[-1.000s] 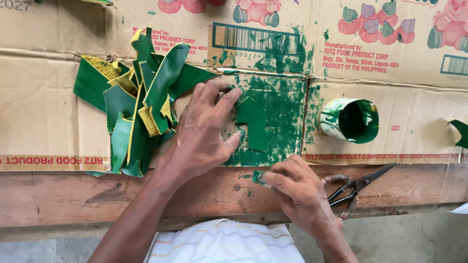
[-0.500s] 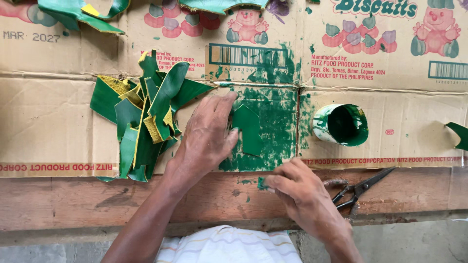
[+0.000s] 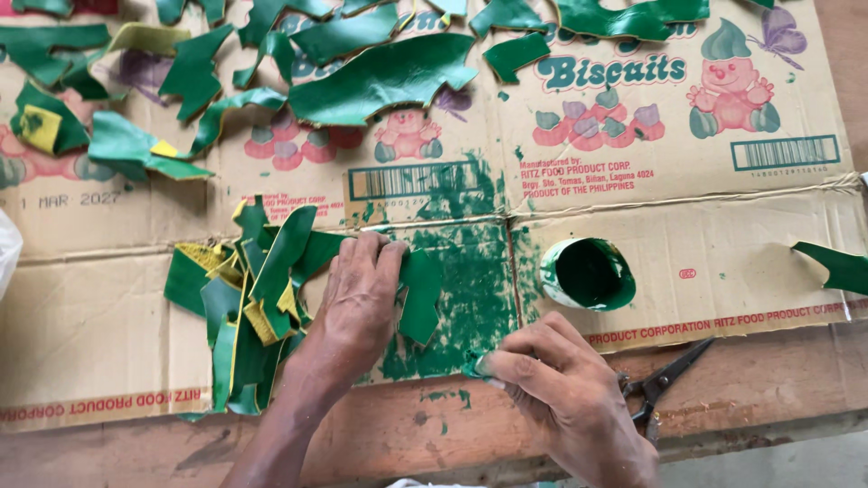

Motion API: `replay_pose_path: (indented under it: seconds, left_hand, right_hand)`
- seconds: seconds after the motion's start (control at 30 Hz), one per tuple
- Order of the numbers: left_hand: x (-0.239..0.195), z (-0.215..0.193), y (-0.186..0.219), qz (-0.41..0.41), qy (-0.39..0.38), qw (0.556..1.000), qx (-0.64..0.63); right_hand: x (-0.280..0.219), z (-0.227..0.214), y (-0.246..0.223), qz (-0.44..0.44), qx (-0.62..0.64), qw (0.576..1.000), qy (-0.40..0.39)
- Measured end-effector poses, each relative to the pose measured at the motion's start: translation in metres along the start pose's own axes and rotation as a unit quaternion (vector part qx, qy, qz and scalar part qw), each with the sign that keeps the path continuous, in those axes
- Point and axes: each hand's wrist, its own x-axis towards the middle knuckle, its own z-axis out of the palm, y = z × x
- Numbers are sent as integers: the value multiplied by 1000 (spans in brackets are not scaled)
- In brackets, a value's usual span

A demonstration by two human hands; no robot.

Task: The person paints green foam leaf cutouts using a sponge. They dip the sponge into a paint can, apply green paint to the foam pieces, and place them on a cardboard surface. The person handles the foam pieces one at a time, painting both sides as needed.

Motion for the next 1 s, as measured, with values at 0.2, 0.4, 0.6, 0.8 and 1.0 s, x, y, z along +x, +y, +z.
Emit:
replay_pose_path:
  seconds: [0.2,0.4,0.6,0.8,1.0]
  left_hand:
    - [62,2,13,84,10,996,18]
    - [185,44,37,161,-27,986,40]
    - [213,66,52,125,34,991,28]
    - [179,85,55,86,36,996,-7]
    - [221,115,54,109,61,992,-1]
  right_hand:
    - [0,-26,3,-41,-6,997,72]
    - [-5,-43,11,-9,-29,981,193]
    - [-15,-61,32,28,-27,977,210]
    - [-15,-49,50,43,0,965,257]
    - [-10,-56,56,20,5,975,222]
